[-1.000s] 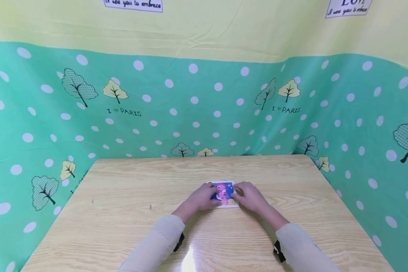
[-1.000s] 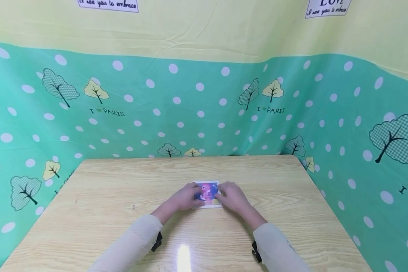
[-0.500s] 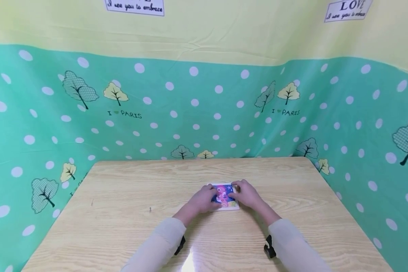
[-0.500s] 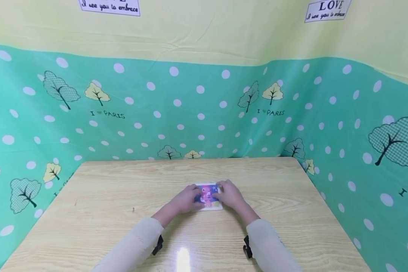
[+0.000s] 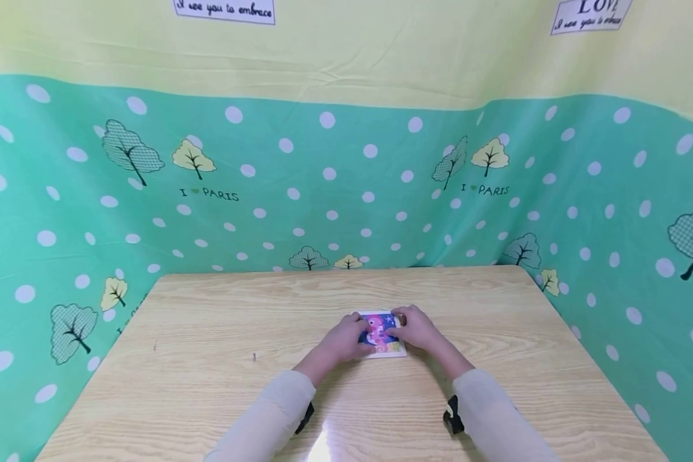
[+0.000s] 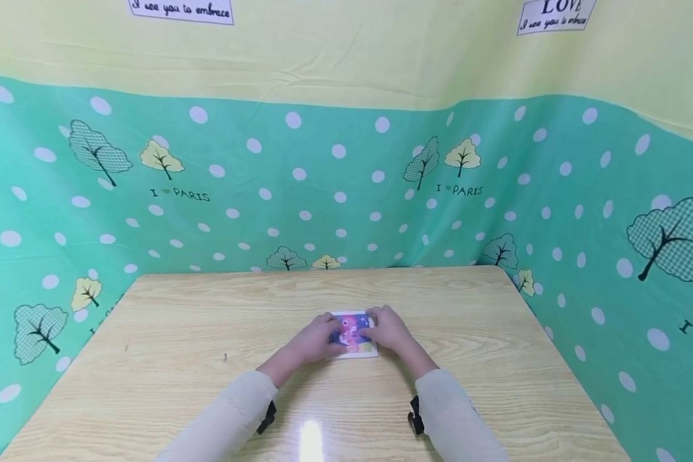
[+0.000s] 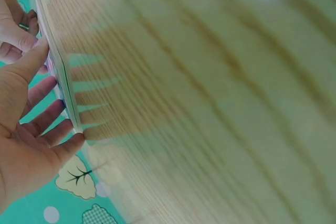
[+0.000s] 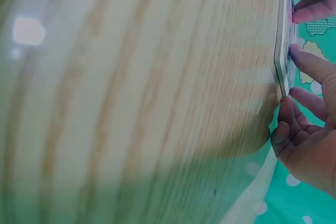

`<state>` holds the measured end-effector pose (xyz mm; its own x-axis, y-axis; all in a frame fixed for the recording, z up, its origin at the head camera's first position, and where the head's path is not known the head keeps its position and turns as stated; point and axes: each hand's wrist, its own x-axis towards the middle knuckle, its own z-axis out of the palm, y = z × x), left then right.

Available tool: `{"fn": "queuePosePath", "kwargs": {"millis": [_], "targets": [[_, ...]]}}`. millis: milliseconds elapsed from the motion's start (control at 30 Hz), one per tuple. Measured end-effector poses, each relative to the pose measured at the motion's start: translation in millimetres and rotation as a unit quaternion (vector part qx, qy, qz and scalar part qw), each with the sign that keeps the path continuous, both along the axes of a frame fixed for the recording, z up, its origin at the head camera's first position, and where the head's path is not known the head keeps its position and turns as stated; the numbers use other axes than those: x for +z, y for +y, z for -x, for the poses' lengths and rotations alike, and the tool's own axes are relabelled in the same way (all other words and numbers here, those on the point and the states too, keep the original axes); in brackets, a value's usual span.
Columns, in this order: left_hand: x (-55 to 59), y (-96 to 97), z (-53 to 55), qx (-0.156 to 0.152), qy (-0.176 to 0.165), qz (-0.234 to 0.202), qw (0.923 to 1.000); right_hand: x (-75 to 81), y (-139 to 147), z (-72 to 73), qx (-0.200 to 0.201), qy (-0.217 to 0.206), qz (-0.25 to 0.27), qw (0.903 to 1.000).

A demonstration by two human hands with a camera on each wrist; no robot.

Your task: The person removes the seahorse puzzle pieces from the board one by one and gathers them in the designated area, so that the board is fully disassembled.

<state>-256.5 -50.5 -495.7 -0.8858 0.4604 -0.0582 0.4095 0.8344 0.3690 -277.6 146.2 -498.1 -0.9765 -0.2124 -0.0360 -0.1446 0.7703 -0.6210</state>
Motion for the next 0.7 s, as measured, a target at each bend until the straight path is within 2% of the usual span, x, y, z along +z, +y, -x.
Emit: {"fn": "queuePosePath", "kwargs": {"millis": [700], "targets": [[2.9,2.3,-1.3,0.000,-0.005,0.014,0.9999,4.1,-1.8,5.0,-0.037,-0.061,0.072,0.9948]]}}
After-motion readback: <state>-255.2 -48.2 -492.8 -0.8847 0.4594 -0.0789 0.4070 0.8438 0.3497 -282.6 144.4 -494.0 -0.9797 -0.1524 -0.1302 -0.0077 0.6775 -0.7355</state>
